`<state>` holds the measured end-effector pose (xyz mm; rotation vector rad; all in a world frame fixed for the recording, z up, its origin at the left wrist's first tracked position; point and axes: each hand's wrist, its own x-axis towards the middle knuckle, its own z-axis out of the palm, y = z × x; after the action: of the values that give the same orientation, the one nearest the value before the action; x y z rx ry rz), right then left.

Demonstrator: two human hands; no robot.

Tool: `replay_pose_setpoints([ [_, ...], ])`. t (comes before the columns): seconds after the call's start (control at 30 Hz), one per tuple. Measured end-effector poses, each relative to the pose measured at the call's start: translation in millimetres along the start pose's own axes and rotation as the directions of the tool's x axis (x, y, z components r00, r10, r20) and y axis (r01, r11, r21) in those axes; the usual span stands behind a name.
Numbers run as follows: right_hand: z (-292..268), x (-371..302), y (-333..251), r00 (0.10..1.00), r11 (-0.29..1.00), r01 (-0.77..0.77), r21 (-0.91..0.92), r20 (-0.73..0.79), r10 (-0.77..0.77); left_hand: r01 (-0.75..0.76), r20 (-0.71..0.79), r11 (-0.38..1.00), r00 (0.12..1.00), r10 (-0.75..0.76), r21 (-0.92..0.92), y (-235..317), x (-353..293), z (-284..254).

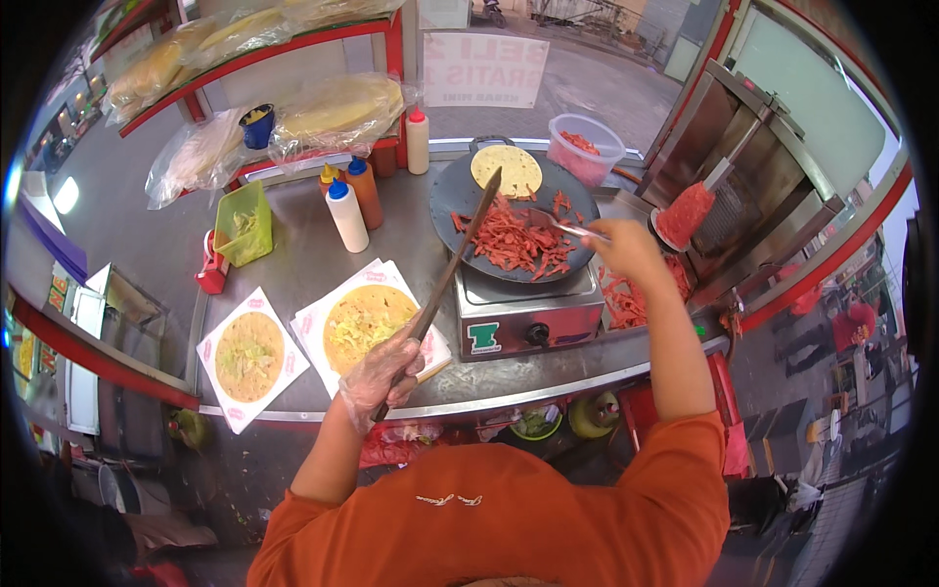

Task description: The person cooks shredded red meat on a flat griddle, then transfers it onto two round flatbreads. They add shredded cabbage, drizzle white and red sauces, and fold each flatbread into a wrapped package.

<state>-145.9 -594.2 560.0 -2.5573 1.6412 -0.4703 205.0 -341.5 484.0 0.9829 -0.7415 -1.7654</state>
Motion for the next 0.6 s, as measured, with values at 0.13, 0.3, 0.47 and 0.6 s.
replay_pose_setpoints([
  [0.13, -7.5, 22.0, 24.2, 0.985, 0.983, -0.169, -0.071, 0.015, 0.17, 0.06, 0.081, 0.994, 0.994, -0.067, 0.087, -10.2, 17.9, -13.3],
  [0.3, 10.9, 40.1, -9.7, 0.988, 0.962, -0.156, -0.222, -0.024, 0.154, -0.059, 0.002, 0.998, 0.998, 0.059, 0.035, -9.2, 19.2, -8.7],
  [0.47, 18.8, 36.9, -6.2, 0.988, 0.945, 0.156, -0.288, 0.048, -0.148, -0.058, -0.028, 0.998, 0.998, 0.059, 0.021, -5.9, 25.2, 10.1],
  [0.6, -48.7, 38.4, 5.5, 0.964, 0.906, 0.241, -0.348, 0.194, -0.182, -0.048, -0.129, 0.997, 0.99, 0.056, 0.067, -19.1, 22.5, 17.9],
])
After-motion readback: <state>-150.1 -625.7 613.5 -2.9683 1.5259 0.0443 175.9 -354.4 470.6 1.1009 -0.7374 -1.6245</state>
